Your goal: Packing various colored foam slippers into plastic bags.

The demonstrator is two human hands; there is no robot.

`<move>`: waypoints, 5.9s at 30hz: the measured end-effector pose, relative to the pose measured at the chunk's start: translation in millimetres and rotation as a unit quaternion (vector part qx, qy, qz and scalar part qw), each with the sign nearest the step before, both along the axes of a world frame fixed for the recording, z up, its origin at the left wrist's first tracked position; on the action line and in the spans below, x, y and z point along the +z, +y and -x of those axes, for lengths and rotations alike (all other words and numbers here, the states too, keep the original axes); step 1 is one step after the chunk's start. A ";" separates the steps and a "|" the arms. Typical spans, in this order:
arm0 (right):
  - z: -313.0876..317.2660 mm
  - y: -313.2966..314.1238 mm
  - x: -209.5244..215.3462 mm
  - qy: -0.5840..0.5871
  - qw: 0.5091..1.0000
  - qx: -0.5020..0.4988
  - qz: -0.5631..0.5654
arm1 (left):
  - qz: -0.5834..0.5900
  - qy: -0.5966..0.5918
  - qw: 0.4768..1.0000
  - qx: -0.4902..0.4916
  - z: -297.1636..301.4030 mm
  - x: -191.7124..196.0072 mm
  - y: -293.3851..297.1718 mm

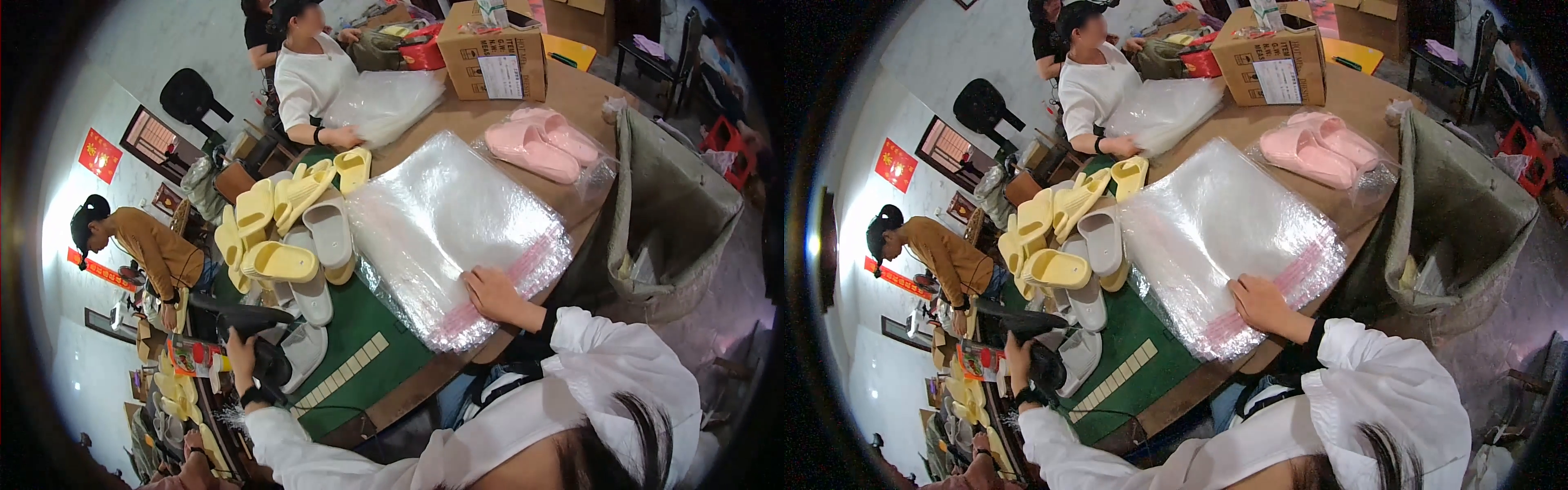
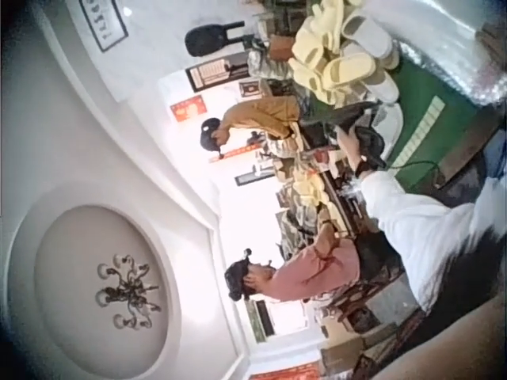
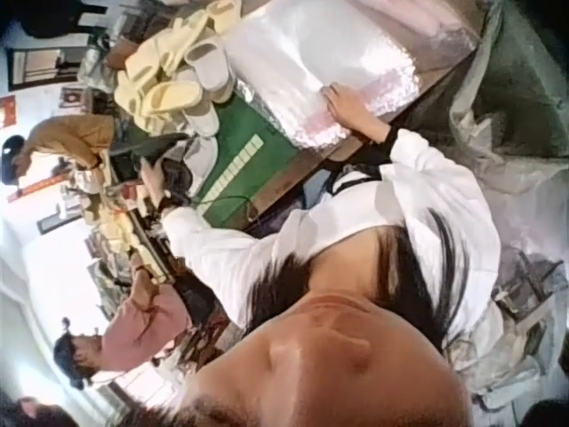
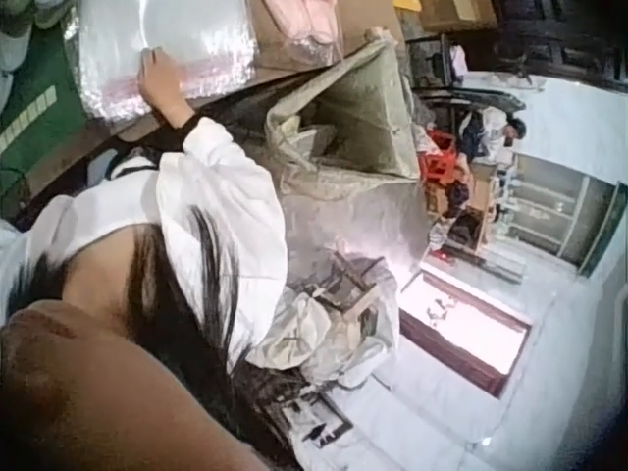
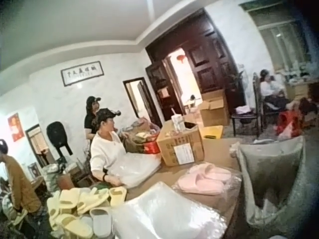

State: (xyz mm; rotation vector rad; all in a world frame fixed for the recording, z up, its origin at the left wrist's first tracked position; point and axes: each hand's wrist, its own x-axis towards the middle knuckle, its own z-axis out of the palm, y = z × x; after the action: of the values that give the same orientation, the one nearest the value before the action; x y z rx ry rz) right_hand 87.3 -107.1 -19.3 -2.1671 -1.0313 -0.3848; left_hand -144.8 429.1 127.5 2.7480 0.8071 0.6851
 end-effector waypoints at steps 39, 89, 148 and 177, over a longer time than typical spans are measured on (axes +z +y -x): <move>-9.6 -17.3 -1.9 0.051 0.997 -0.022 0.059 | -0.114 0.482 0.809 -0.316 -21.8 -79.3 -274.9; -189.3 -90.2 84.7 0.219 0.958 0.100 0.155 | 0.087 0.221 0.917 -0.319 -226.0 -29.7 -442.2; -110.6 50.2 439.7 0.073 0.936 0.332 -0.092 | 0.512 -0.453 0.721 -0.111 -221.8 217.0 -401.0; -111.6 21.6 506.6 -0.122 0.908 0.398 -0.052 | 0.118 -0.354 0.917 -0.143 -231.8 241.0 -394.4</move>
State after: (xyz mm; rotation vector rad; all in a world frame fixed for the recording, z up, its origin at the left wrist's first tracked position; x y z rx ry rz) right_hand 198.9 -85.5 487.4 -1.4466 -1.8694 -0.3051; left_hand 87.1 34.7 368.4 2.0852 0.2864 1.2930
